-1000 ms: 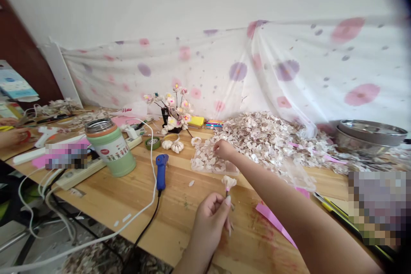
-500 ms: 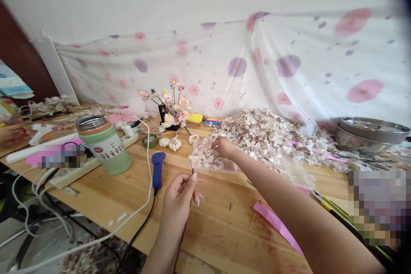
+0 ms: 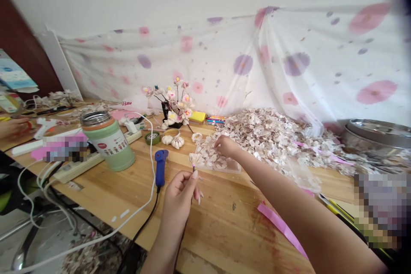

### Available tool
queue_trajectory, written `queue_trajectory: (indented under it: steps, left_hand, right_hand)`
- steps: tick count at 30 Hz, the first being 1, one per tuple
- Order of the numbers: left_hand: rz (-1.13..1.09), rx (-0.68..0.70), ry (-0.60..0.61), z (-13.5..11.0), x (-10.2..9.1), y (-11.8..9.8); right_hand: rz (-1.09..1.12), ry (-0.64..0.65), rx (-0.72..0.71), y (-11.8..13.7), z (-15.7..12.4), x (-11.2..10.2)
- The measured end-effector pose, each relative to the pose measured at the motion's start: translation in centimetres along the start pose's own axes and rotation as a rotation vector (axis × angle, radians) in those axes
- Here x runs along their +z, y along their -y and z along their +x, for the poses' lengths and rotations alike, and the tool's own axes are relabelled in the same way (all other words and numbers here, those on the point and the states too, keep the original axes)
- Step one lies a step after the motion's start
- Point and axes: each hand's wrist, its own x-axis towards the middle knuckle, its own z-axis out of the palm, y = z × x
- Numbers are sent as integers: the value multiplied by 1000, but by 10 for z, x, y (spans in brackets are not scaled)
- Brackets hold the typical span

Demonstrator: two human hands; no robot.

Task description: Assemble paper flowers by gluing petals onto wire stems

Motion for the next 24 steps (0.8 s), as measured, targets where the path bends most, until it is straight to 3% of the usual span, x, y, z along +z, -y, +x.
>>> queue_trajectory:
  steps: [11, 24]
  left_hand:
    - [-11, 27, 8, 1, -2, 1]
    - [-11, 12, -8, 1, -1, 2]
  right_hand:
    - [67, 2, 82, 5, 5, 15]
    - [157, -28, 72, 6, 4, 13]
